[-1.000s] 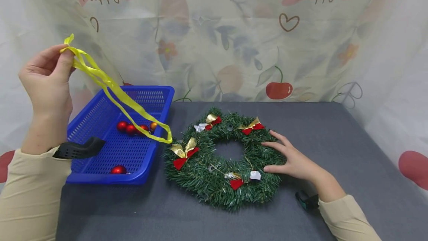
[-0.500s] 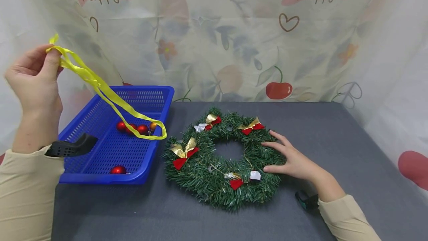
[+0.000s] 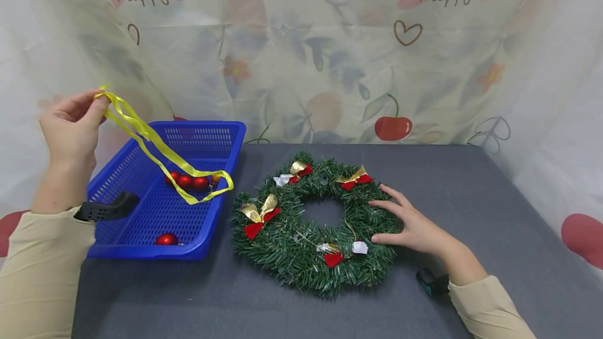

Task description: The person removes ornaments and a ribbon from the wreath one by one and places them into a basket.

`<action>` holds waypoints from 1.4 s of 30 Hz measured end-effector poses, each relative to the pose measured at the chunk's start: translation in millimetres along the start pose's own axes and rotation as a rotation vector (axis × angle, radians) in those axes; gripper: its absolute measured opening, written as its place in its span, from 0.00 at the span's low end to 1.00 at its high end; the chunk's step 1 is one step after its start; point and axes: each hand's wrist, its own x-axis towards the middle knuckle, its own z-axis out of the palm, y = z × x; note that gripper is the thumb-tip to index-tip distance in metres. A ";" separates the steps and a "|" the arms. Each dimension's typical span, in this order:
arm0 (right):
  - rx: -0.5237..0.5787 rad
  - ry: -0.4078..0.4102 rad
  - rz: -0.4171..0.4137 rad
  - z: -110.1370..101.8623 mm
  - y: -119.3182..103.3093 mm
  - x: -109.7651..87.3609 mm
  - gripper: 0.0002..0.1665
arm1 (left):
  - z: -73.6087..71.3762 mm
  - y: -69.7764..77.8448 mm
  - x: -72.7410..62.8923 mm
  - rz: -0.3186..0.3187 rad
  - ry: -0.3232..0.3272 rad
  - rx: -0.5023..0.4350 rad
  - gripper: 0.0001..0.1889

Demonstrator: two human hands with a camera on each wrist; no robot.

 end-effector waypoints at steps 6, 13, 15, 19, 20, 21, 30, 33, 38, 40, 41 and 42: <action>0.003 -0.001 0.001 0.2 0.3 0.4 0.37 | -3.0 -9.0 -4.9 -0.109 -0.130 0.173 0.09; 0.002 -0.005 0.003 0.1 -0.7 0.1 0.37 | -2.7 -20.3 -8.4 -0.080 -0.236 0.367 0.11; 0.002 -0.005 0.003 0.0 -0.8 0.1 0.37 | -3.8 -24.5 -8.4 -0.070 -0.276 0.427 0.09; 0.000 -0.002 0.001 0.0 -0.5 0.3 0.37 | -7.8 -31.6 -7.3 -0.065 -0.403 0.649 0.09; -0.001 -0.002 0.001 0.0 -0.5 0.3 0.37 | -8.8 -33.1 -7.1 -0.065 -0.452 0.718 0.14; -0.002 -0.001 0.000 0.1 -0.4 0.3 0.37 | -9.6 -34.3 -7.3 -0.065 -0.505 0.784 0.18; -0.003 -0.007 0.008 -0.4 0.0 1.1 0.38 | -9.8 -42.7 -12.6 -0.139 -0.771 0.970 0.25; -0.004 -0.015 0.010 -1.1 -0.5 2.2 0.38 | -9.4 -42.8 -13.9 -0.142 -0.774 0.971 0.25; -0.016 -0.035 0.009 -4.4 -2.4 3.9 0.38 | -5.7 -39.1 -20.3 -0.166 -0.795 0.949 0.26; -0.023 -0.047 0.010 -6.2 -3.7 4.7 0.39 | -3.5 -36.5 -24.1 -0.172 -0.809 0.946 0.27; -0.025 -0.056 0.013 -7.3 -4.5 5.0 0.39 | -2.3 -35.4 -26.0 -0.173 -0.814 0.949 0.27; -0.027 -0.063 0.018 -8.5 -5.4 5.5 0.39 | -1.0 -34.1 -27.9 -0.170 -0.820 0.948 0.26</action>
